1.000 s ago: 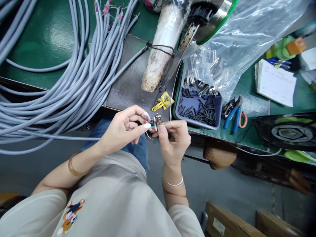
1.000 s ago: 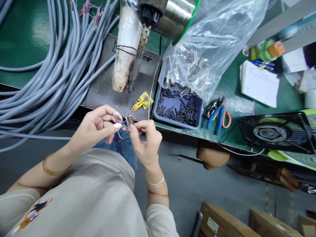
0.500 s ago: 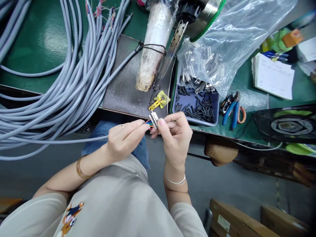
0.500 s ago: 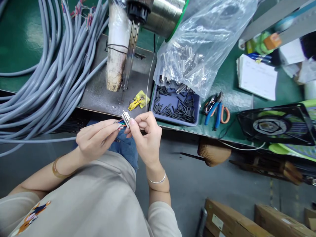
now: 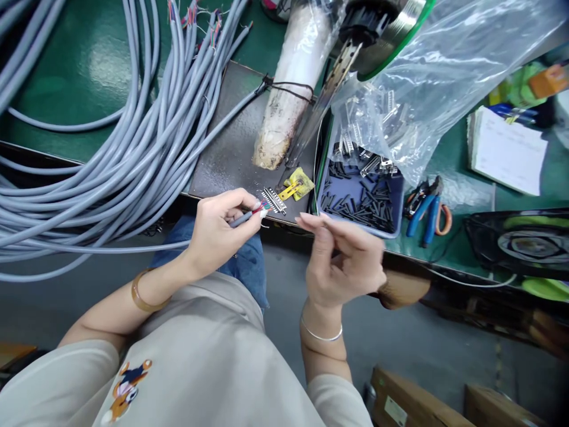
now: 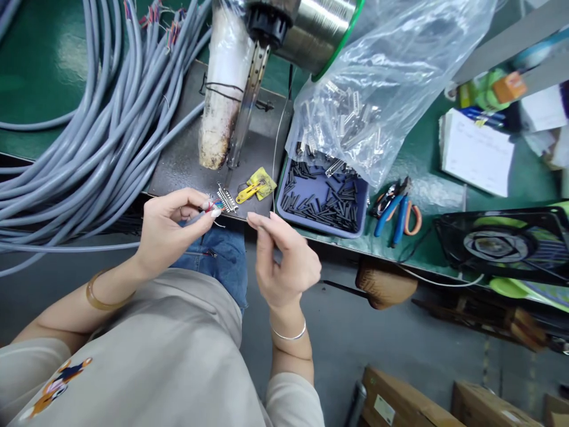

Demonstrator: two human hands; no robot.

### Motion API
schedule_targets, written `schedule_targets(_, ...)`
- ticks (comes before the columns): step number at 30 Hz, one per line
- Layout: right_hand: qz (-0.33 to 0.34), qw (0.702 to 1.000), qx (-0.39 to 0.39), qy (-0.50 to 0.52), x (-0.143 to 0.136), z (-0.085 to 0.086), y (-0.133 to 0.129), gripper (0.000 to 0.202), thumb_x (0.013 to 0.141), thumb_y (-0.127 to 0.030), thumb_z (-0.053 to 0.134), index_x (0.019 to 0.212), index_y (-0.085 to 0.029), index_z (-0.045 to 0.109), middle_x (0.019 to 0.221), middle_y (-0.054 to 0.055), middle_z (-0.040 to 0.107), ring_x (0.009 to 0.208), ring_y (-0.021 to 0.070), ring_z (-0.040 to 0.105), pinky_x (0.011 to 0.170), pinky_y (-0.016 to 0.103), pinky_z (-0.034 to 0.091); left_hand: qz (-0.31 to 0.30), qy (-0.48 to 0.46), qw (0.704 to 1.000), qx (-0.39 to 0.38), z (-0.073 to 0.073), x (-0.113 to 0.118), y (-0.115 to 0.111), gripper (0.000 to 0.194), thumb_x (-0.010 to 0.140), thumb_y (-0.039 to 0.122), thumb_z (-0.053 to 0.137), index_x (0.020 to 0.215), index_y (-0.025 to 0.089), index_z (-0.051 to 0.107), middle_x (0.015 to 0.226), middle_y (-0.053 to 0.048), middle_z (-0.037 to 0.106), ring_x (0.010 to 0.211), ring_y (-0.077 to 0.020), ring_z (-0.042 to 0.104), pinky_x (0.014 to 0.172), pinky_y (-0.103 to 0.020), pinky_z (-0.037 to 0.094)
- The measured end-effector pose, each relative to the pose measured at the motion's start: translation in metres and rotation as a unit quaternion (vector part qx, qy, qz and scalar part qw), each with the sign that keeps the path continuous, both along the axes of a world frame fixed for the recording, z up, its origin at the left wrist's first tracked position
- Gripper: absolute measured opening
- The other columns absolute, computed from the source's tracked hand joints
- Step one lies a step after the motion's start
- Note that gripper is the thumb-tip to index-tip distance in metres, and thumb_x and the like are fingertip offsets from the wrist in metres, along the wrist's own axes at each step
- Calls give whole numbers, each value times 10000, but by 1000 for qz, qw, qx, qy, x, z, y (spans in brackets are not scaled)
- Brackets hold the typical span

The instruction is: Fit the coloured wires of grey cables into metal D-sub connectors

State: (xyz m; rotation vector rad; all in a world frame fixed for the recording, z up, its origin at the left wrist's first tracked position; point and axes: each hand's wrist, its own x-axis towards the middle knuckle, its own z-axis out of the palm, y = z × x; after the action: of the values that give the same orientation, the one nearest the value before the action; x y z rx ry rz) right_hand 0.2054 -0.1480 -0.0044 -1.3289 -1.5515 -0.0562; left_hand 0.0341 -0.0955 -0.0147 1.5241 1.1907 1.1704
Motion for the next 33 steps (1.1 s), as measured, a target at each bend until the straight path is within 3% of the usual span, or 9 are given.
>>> schedule_targets(2,28,995,3,-98,0,0,5,245,899,-108,721,1094,-247,673,1009,7,819,860,176,804,791,284,668,-2,-1,1000,1,2,1,2,85,804,162,721,731,152,681,746,-20,698,616,-81,594,549,-174,463)
schedule_targets(4,58,988,6,-145,-2,-1,12,193,894,-113,730,1020,-242,660,1081,31,813,901,165,799,789,256,657,-3,1,1000,5,4,2,4,80,821,179,718,751,151,688,740,-17,695,604,-78,584,553,-178,465)
schedule_targets(11,47,997,16,-56,-12,-11,31,175,892,-95,708,935,-240,621,1049,25,808,900,163,784,796,301,644,13,14,999,31,8,4,11,62,857,193,703,825,141,714,768,-25,722,604,-82,593,577,-195,475)
schedule_targets(20,39,998,23,-50,-13,-7,36,175,873,-116,738,937,-249,644,1035,22,806,892,185,779,795,333,640,19,15,996,84,13,5,14,42,878,183,694,849,157,707,850,-41,757,661,-100,634,613,-209,510)
schedule_targets(28,56,998,-5,-17,-10,-10,35,181,871,-105,732,921,-251,638,982,2,802,875,175,776,788,324,635,-1,-19,1000,11,13,3,14,101,879,232,723,825,147,708,803,-37,728,622,-90,627,542,-185,482)
schedule_targets(33,53,998,8,-18,-11,-10,35,198,855,-85,753,936,-242,664,996,10,808,866,163,774,784,306,634,-15,-33,999,29,12,3,13,74,885,206,723,850,142,715,859,-49,755,636,-86,623,558,-181,490)
